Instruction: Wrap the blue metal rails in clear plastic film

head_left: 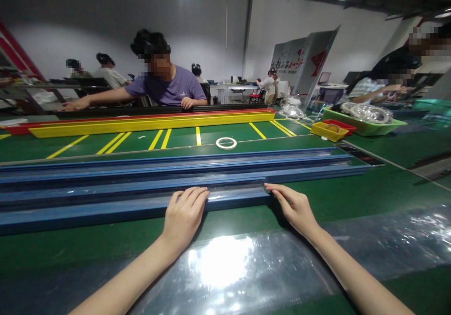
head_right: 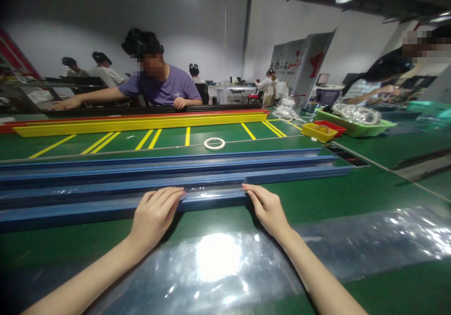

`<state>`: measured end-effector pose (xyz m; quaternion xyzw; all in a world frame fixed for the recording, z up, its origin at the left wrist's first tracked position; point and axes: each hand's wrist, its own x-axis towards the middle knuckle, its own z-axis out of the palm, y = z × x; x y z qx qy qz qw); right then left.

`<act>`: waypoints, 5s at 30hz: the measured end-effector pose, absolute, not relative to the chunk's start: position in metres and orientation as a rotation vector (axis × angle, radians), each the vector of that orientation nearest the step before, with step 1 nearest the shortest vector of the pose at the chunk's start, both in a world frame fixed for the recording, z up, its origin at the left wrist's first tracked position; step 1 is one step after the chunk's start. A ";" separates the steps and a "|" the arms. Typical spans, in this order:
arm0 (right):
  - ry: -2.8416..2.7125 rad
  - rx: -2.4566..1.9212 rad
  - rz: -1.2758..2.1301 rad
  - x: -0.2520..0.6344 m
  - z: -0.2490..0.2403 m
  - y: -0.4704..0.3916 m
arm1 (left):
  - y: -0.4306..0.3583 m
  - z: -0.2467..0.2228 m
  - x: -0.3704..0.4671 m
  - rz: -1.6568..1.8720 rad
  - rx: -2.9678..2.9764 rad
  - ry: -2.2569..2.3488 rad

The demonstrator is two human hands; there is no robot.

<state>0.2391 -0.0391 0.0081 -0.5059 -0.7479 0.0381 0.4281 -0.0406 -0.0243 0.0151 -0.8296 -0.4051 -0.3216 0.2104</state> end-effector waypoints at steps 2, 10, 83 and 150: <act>-1.876 -1.270 0.107 0.239 0.008 -0.039 | -0.024 0.015 -0.041 -0.902 -2.319 -1.097; -1.890 -1.298 0.152 0.240 0.007 -0.036 | -0.023 0.012 -0.041 -0.918 -2.347 -1.018; -2.063 -1.420 0.158 0.236 0.004 -0.038 | -0.019 0.014 -0.038 -0.642 -2.478 -1.099; -2.049 -1.457 0.109 0.234 0.007 -0.038 | -0.017 0.010 -0.039 -0.665 -2.472 -1.105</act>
